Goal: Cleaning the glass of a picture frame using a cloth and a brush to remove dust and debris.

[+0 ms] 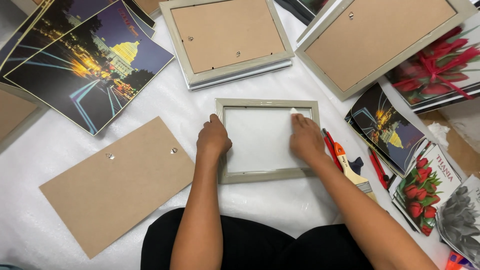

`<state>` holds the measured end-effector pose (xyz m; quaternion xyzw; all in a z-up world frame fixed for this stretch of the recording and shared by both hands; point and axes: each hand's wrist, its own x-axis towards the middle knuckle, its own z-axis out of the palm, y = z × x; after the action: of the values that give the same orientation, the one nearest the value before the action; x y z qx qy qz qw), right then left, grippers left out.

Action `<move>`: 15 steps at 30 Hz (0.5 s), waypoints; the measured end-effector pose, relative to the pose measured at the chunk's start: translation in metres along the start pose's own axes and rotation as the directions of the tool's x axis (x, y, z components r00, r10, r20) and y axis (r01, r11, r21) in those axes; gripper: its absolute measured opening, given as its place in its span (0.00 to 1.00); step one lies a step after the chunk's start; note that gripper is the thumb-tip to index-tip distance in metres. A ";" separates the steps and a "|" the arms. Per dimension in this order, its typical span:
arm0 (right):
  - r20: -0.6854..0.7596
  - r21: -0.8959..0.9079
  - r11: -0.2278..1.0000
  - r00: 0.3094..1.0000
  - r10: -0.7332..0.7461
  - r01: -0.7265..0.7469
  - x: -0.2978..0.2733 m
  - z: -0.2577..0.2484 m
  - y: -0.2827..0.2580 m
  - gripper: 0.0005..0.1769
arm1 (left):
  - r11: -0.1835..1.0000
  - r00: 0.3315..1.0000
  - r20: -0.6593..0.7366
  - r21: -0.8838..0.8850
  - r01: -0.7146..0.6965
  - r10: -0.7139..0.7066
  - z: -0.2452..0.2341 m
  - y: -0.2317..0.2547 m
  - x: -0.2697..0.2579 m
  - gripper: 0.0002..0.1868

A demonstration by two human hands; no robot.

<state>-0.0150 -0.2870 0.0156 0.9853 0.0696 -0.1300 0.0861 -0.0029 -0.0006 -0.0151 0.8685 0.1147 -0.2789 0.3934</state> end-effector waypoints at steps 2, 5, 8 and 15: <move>0.005 0.104 0.992 0.998 0.068 -0.068 0.001 0.005 0.018 0.36 | 1.000 1.000 0.000 -0.012 -0.004 0.004 -0.001 0.002 0.000 0.28; -0.001 0.250 0.956 0.987 0.162 -0.157 0.014 0.029 0.033 0.36 | 0.999 1.000 0.002 -0.030 -0.013 0.013 -0.007 0.000 -0.003 0.29; -0.033 0.353 0.922 0.983 0.183 -0.160 0.012 0.023 -0.001 0.35 | 0.999 1.000 -0.003 -0.035 -0.022 0.022 -0.002 -0.004 0.004 0.29; -0.286 0.334 0.824 0.882 -0.375 0.458 -0.057 0.008 -0.113 0.27 | 0.998 1.000 0.017 -0.057 -0.022 0.023 -0.007 -0.003 0.004 0.28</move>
<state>-0.0895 -0.1851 0.0059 0.9508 0.2651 -0.0535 -0.1513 0.0016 0.0066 -0.0152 0.8557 0.1093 -0.2789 0.4219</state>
